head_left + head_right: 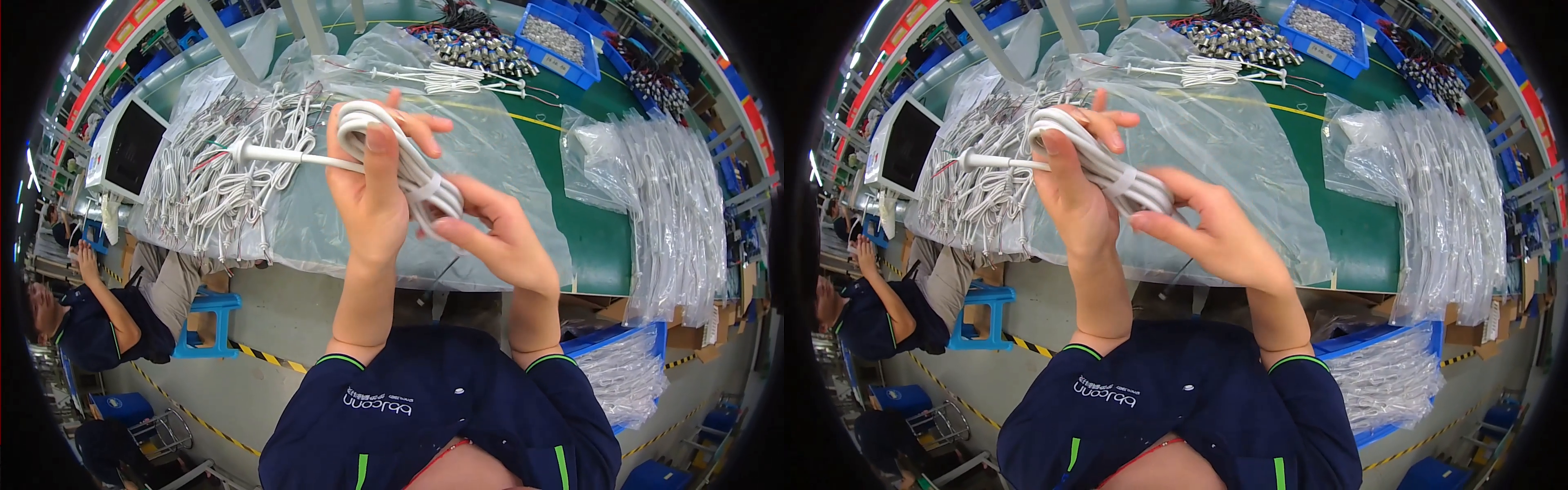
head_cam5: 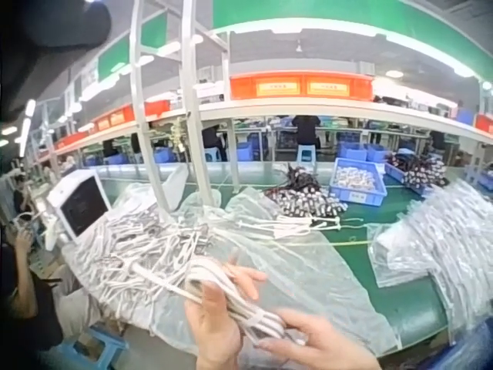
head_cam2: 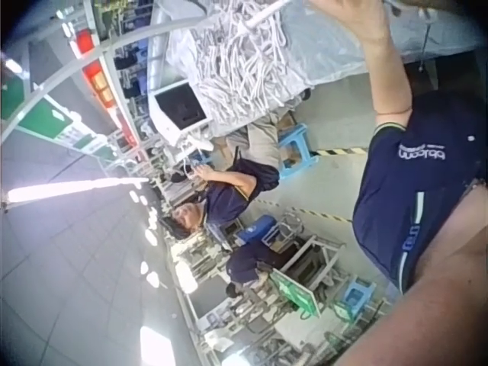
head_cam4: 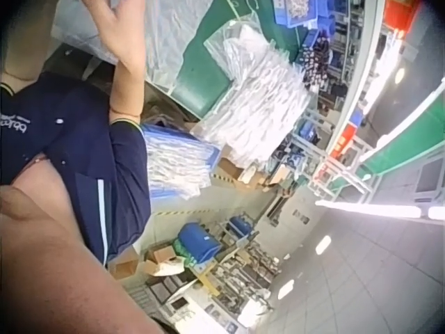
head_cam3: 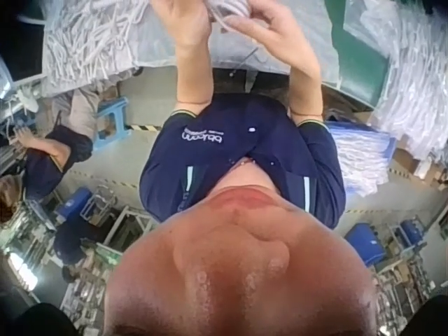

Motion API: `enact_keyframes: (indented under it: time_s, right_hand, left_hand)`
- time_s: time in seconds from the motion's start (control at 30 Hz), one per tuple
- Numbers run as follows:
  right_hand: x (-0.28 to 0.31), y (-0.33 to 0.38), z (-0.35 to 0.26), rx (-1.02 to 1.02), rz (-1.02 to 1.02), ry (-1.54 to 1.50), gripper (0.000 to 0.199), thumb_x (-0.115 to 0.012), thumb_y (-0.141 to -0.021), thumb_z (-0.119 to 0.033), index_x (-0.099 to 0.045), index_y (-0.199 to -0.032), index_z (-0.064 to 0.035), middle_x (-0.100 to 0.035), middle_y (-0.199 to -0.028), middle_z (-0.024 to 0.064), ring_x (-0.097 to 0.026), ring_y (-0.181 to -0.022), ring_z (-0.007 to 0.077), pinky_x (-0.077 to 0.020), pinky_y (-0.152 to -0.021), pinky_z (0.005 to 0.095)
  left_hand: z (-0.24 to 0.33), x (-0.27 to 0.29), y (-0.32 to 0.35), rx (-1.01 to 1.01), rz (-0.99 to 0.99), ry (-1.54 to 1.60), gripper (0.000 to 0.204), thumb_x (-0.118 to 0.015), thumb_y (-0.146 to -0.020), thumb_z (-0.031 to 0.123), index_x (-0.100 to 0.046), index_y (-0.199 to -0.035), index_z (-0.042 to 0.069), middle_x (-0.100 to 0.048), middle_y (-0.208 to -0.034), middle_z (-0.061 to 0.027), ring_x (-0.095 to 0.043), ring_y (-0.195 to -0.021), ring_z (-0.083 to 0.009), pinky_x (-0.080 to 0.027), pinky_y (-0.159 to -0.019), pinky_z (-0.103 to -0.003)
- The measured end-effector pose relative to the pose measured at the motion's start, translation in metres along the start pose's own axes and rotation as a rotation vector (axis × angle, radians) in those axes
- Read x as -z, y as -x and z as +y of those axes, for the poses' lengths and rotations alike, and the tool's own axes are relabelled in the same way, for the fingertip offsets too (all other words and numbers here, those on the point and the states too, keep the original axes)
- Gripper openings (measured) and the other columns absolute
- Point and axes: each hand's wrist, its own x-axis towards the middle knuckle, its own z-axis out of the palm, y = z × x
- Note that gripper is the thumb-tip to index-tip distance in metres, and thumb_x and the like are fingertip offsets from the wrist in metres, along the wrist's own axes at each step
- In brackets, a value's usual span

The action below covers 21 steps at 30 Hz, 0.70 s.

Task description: The person bundles and secures white electrical wires with plastic ties by hand.

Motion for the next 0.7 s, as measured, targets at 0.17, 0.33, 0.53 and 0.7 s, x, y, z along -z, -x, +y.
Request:
enact_keyframes:
  time_s: [0.17,0.33,0.53,0.7]
  right_hand:
    - [-0.003,-0.003,0.002,0.426,0.569,0.377,0.032,-0.073,-0.066,-0.006,-0.065,-0.097,-0.0054,-0.065,-0.086,0.0035,-0.057,-0.074,0.0143,-0.0424,-0.07,0.027]
    - [0.007,-0.005,-0.004,0.895,0.714,1.086,0.037,-0.068,-0.056,-0.005,-0.067,-0.093,-0.0111,-0.064,-0.092,-0.0005,-0.056,-0.074,0.0163,-0.0379,-0.071,0.0291]
    - [0.009,-0.003,-0.01,0.909,0.704,1.066,0.04,-0.07,-0.054,-0.009,-0.067,-0.094,-0.0111,-0.064,-0.095,-0.0011,-0.056,-0.08,0.0171,-0.0362,-0.077,0.0301]
    - [-0.001,0.002,-0.018,0.743,0.543,0.853,0.04,-0.074,-0.055,-0.013,-0.067,-0.094,-0.0104,-0.063,-0.098,0.0011,-0.055,-0.085,0.0194,-0.0368,-0.079,0.0308]
  left_hand:
    - [0.008,-0.004,0.008,0.137,-0.093,0.105,0.047,-0.063,-0.084,0.021,-0.04,-0.117,-0.003,-0.062,-0.095,-0.0163,-0.059,-0.091,-0.0197,-0.047,-0.082,-0.031]
    - [0.016,0.0,0.018,0.138,-0.149,0.078,0.057,-0.068,-0.072,-0.004,-0.039,-0.121,-0.004,-0.059,-0.105,-0.0222,-0.061,-0.092,-0.0204,-0.05,-0.081,-0.03]
    - [0.013,-0.002,0.022,0.031,-0.185,0.104,0.058,-0.069,-0.07,-0.006,-0.038,-0.12,-0.002,-0.058,-0.104,-0.023,-0.059,-0.099,-0.0268,-0.049,-0.086,-0.038]
    - [0.006,0.003,0.027,-0.039,-0.089,0.196,0.048,-0.066,-0.076,0.0,-0.041,-0.117,-0.001,-0.057,-0.106,-0.023,-0.056,-0.103,-0.0282,-0.047,-0.089,-0.04]
